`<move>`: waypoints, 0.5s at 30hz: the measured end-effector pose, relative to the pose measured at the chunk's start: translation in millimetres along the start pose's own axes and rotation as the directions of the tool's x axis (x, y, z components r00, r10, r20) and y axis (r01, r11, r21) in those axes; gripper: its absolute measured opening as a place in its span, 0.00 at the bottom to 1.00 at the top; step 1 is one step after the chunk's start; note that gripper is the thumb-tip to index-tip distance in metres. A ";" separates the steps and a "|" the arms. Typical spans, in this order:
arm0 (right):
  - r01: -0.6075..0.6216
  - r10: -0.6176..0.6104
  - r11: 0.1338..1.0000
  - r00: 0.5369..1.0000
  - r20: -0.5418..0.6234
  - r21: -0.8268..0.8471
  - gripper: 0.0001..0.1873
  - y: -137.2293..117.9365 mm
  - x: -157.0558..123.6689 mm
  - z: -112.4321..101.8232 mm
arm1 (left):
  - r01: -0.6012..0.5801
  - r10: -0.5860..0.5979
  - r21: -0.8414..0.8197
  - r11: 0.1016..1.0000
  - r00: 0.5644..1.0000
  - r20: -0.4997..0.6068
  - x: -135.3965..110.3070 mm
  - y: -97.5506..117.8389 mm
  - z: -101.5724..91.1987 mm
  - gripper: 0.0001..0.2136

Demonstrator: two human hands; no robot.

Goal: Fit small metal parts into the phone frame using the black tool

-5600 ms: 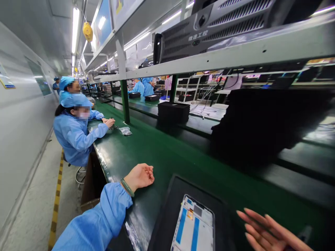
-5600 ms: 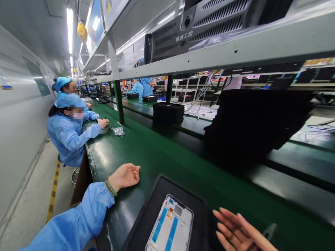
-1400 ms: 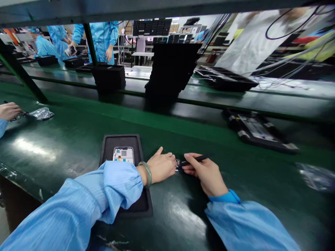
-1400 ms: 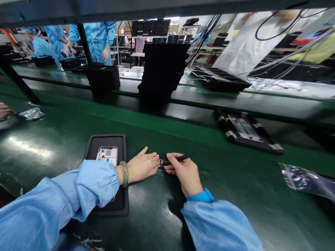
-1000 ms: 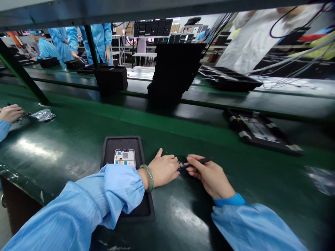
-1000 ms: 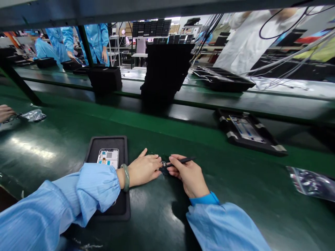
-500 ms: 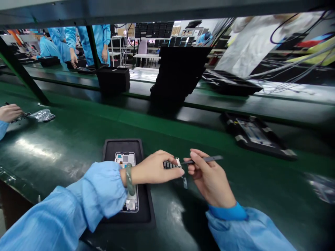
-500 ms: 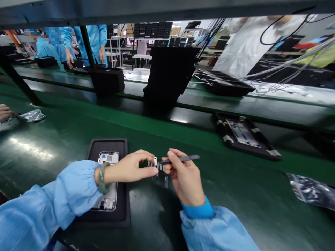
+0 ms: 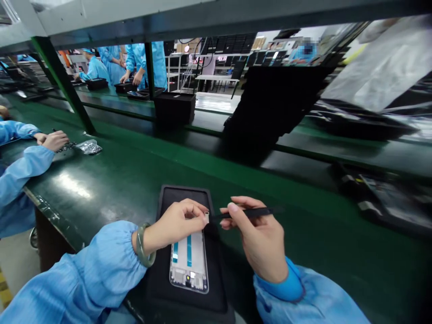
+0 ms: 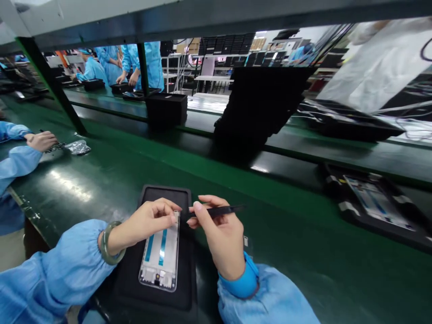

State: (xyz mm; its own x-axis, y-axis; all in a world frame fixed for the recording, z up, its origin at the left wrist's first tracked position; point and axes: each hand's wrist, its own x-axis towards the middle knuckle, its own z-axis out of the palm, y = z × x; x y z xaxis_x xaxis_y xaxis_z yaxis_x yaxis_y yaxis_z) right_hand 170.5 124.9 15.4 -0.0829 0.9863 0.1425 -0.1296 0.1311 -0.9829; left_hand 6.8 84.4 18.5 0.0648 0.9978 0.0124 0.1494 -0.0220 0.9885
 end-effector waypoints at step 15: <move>0.004 -0.002 0.999 0.998 0.059 -0.040 0.18 6.0 0.9 8.3 | -0.162 0.165 0.433 0.887 0.986 0.032 -16.4 -12.2 -24.1 0.12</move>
State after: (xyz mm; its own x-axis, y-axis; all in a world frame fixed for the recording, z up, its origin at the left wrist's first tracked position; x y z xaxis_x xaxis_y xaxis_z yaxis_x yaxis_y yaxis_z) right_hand 161.5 125.8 10.6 -0.1410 0.9785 0.1507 -0.0901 0.1389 -0.9862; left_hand -19.9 69.8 9.9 0.1204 0.9781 0.1700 0.5494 -0.2083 0.8092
